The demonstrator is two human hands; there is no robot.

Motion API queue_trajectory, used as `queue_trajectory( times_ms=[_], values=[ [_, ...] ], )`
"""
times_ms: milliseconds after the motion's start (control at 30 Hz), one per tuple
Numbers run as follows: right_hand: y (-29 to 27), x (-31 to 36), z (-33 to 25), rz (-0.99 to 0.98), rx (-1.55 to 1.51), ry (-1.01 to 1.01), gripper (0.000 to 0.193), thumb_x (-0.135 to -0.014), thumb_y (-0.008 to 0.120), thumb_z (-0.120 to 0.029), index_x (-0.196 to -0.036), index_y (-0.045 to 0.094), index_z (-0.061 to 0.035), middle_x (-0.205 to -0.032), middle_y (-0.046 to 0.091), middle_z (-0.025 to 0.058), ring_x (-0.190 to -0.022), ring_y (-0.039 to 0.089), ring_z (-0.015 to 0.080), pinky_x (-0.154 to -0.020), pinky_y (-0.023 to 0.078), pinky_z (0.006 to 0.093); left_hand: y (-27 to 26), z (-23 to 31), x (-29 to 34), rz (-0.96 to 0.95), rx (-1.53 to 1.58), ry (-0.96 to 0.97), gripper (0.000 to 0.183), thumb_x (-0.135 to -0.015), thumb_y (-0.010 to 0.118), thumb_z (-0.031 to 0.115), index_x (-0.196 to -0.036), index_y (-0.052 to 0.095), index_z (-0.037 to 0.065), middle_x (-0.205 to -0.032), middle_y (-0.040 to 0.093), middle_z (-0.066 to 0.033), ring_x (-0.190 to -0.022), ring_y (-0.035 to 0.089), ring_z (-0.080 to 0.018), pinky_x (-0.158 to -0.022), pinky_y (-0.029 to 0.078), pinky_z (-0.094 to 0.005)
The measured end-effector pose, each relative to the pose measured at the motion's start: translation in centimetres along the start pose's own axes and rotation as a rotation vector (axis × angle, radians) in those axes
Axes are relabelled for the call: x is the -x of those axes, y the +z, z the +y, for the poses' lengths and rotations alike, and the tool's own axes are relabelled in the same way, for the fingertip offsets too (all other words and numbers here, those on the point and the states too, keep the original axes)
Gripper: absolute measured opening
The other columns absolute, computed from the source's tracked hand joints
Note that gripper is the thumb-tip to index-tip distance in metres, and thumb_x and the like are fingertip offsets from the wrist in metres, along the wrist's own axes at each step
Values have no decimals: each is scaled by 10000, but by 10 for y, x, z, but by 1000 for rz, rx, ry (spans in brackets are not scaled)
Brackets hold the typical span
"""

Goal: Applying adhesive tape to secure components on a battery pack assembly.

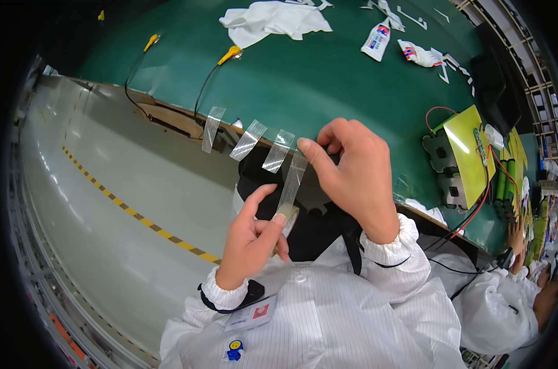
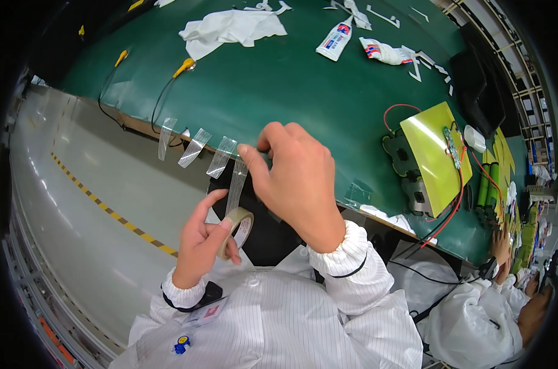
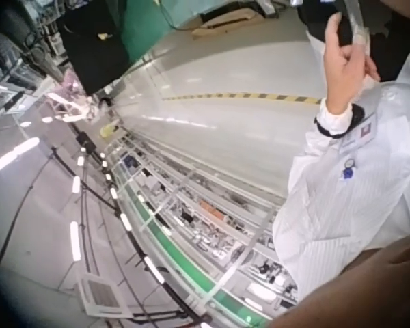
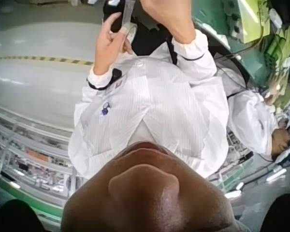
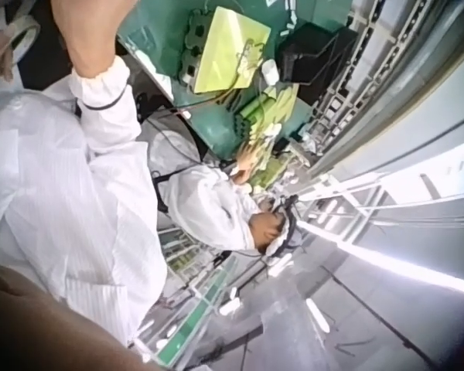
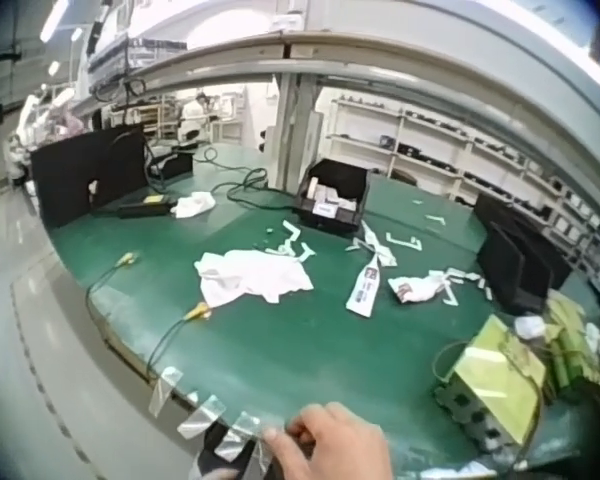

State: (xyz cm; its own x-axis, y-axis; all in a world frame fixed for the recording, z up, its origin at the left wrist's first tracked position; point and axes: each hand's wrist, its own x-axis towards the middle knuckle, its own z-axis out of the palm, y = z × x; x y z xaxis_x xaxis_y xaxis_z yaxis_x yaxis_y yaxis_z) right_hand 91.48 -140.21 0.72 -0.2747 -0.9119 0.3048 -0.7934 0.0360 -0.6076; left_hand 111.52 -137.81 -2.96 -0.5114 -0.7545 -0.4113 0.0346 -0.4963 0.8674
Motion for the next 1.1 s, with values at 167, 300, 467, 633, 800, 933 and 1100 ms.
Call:
queue_trajectory(
  times_ms=[167, 300, 467, 633, 800, 933, 1100],
  values=[
    [-35, 51, -6, 15, -322, -189, 108, -800, 744, -101, -801, 652, -45, -701, 572, 79, -620, 578, 225, -529, 454, 345, -4, -17, -27, -132, 12, -16, 363, -947, 565, 124, -1279, 503, -10, -910, 675, -134, -722, 687, -221, -625, 581, -364],
    [-91, 87, -5, -83, -413, -216, 89, -810, 732, -84, -836, 651, -59, -763, 598, 69, -637, 584, 250, -535, 465, 340, -21, -18, -29, 26, 64, 43, 337, -978, 551, 273, -1178, 526, 3, -898, 639, -104, -650, 656, -198, -490, 538, -317],
    [-186, 131, 27, 153, -194, 12, 114, -810, 748, -117, -837, 661, -48, -762, 619, 66, -637, 604, 209, -543, 469, 309, -72, -37, -61, -194, 58, -266, 432, -976, 621, 207, -1384, 507, 122, -1154, 650, -204, -910, 673, -381, -783, 568, -459],
    [-231, 149, 102, 437, 262, 306, 102, -809, 717, -95, -851, 677, -12, -746, 641, 108, -635, 621, 215, -598, 496, 321, -49, -22, -42, -102, -896, 327, 307, -949, 601, 62, -1249, 595, 1, -1137, 629, -164, -842, 675, -226, -651, 566, -342],
    [-251, 106, 202, 347, 547, 474, 348, -713, 708, -155, -1028, 666, -15, -921, 687, 201, -892, 656, 387, -815, 532, 432, -40, -13, -36, -91, -772, 181, 349, -885, 579, -38, -1230, 617, 2, -1289, 579, -167, -817, 668, -219, -651, 544, -301],
    [-261, 101, 195, 75, 529, 746, 539, -625, 757, -235, -1089, 609, -3, -941, 683, 231, -891, 654, 414, -822, 532, 449, -15, 3, -22, -42, -507, 88, 256, -969, 538, 89, -1194, 621, 1, -1025, 659, -109, -674, 630, -144, -574, 500, -264],
    [-260, 111, 175, -86, 665, 880, 520, -599, 763, -251, -961, 511, 24, -851, 663, 271, -848, 651, 452, -781, 541, 466, -10, 1, -21, -13, -319, -10, 276, -1017, 515, 212, -1164, 614, 1, -790, 642, -59, -567, 582, -123, -533, 462, -251]
  ],
)
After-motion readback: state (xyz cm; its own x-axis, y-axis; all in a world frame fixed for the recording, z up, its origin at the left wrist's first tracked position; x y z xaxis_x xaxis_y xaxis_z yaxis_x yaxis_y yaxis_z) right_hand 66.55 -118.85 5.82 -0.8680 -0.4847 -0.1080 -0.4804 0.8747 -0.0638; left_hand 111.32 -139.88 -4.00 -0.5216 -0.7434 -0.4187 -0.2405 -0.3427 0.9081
